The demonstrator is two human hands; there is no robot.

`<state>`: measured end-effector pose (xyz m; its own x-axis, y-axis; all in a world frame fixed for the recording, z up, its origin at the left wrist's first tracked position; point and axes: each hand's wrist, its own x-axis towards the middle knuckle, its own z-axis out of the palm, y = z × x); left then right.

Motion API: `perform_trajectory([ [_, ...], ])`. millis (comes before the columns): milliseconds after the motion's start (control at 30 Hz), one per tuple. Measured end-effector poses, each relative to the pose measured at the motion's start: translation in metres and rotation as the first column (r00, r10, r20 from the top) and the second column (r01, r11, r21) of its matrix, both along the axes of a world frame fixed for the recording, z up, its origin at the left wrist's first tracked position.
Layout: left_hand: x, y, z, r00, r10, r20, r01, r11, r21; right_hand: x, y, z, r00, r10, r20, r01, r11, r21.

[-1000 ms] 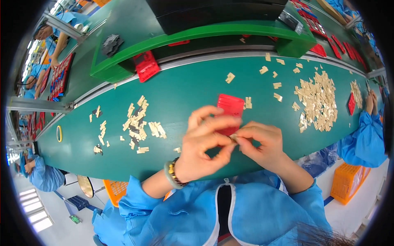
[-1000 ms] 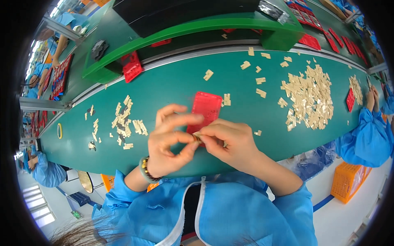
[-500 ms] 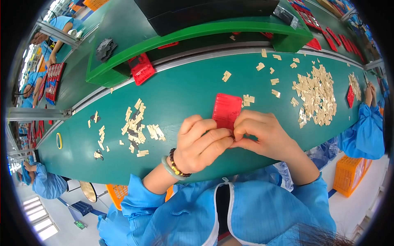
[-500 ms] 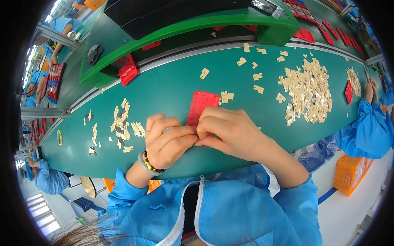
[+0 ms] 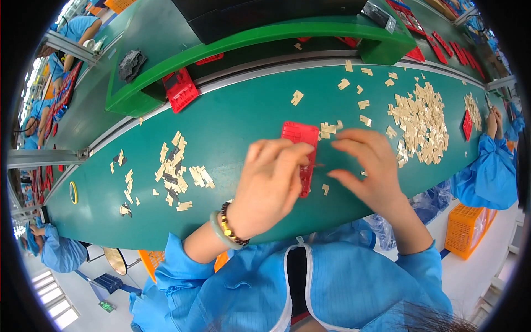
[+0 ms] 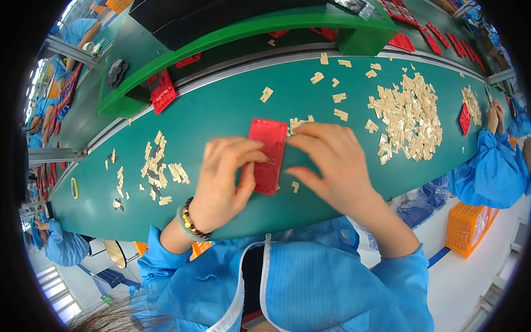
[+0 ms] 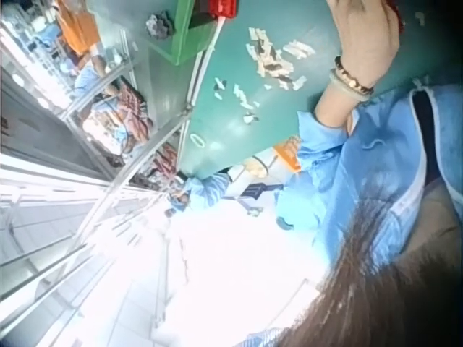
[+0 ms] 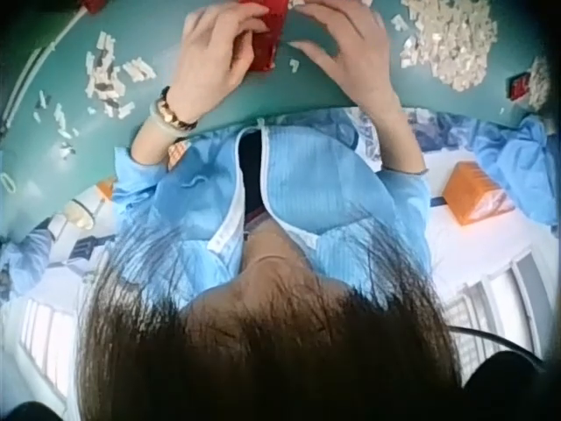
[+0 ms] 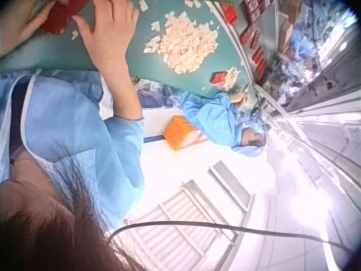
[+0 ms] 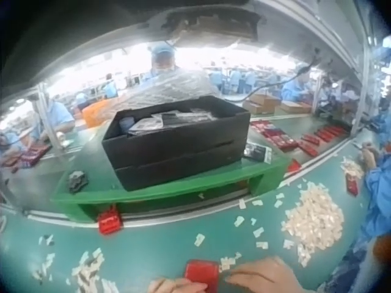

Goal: The person assembles small metal components into a red plastic housing by hand on a factory assembly line.

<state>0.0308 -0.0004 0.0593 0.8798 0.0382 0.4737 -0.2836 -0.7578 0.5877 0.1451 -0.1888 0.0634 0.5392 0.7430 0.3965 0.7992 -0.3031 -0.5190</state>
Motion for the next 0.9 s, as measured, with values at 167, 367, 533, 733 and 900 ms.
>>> perform_trajectory([
  [167,-0.003,0.000,0.002,0.952,-0.090,-0.293,-0.067,0.872,-0.485,-0.004,0.027,0.004,0.921,0.142,0.363,-0.171,0.984,0.049],
  [367,0.016,0.026,-0.030,0.997,0.003,-0.081,0.000,0.999,0.040,0.028,0.048,-0.031,1.000,0.007,-0.027,0.000,0.966,0.257],
  [533,-0.019,0.008,-0.046,0.989,0.058,-0.132,0.016,0.865,0.501,0.023,0.038,-0.033,0.594,-0.005,-0.804,0.244,0.954,0.174],
  [733,-0.025,-0.006,-0.058,0.987,0.150,-0.054,-0.100,0.847,0.522,0.016,0.073,-0.049,0.446,0.057,-0.893,0.023,0.997,0.075],
  [900,-0.028,-0.008,-0.062,0.983,0.172,-0.065,-0.115,0.851,0.513,0.014,0.078,-0.054,0.574,-0.040,-0.818,0.030,0.999,-0.028],
])
